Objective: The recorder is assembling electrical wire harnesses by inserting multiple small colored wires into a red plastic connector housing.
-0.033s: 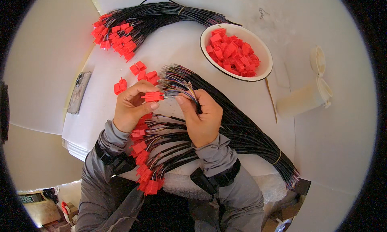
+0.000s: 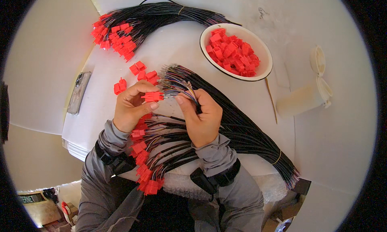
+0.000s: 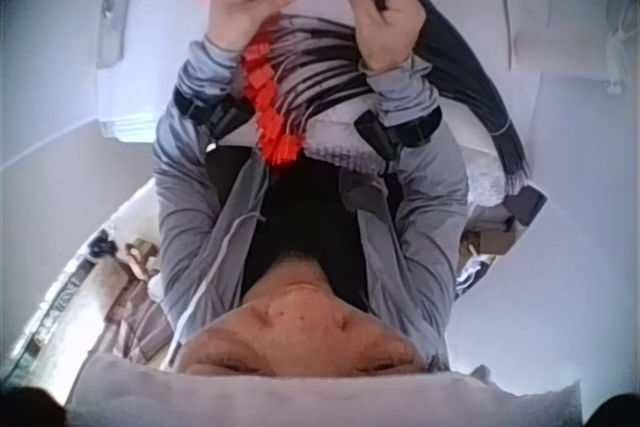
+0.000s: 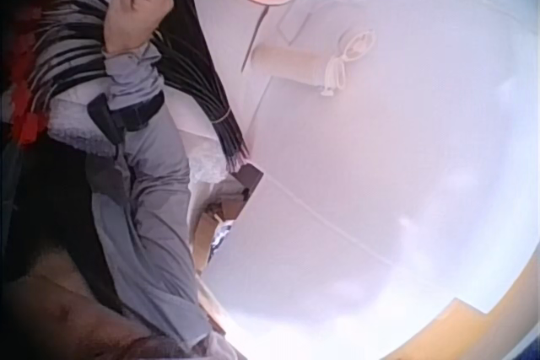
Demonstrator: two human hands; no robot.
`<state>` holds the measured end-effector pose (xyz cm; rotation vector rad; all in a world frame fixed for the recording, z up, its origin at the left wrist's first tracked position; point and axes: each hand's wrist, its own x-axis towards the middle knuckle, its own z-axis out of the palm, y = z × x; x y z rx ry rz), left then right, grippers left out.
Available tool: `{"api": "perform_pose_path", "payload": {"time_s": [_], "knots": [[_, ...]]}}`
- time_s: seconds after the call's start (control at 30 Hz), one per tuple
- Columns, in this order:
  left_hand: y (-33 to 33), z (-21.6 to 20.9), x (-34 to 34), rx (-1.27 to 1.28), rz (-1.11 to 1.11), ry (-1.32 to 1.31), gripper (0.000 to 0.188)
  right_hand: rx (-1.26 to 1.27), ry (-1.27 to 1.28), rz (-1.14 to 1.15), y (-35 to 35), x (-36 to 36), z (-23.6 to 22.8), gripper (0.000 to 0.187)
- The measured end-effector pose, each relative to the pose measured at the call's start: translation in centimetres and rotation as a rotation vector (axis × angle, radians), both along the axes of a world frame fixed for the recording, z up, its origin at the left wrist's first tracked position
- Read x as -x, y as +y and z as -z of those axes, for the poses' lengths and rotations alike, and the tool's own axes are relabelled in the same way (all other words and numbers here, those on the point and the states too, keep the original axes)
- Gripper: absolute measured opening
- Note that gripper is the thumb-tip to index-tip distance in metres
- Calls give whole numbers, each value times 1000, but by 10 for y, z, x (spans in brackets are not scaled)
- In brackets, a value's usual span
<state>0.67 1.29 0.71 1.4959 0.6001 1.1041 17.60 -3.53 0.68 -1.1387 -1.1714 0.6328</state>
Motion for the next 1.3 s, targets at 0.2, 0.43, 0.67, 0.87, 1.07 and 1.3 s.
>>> {"api": "perform_pose_path", "payload": {"time_s": [0.2, 0.43, 0.67, 0.87, 1.07, 1.3], "knots": [[-3, -4, -1, 22, -13, 8, 24, 12, -19, 17, -1, -1, -2, 11], [-3, -4, -1, 11, -19, 22, 22, 9, -23, 17, 0, -1, 2, 10], [-3, -2, -1, 18, -30, 23, 24, 33, -10, -92, -1, -3, 2, 10], [-2, 0, -1, 9, -42, 51, 25, 38, -73, -117, -1, -3, -1, 10], [0, 2, 0, -26, -31, 105, 21, 51, -29, -116, -2, -2, 0, 13], [-1, 4, 1, 12, 2, 121, 22, 52, -64, -176, 0, -3, 5, 13]]}}
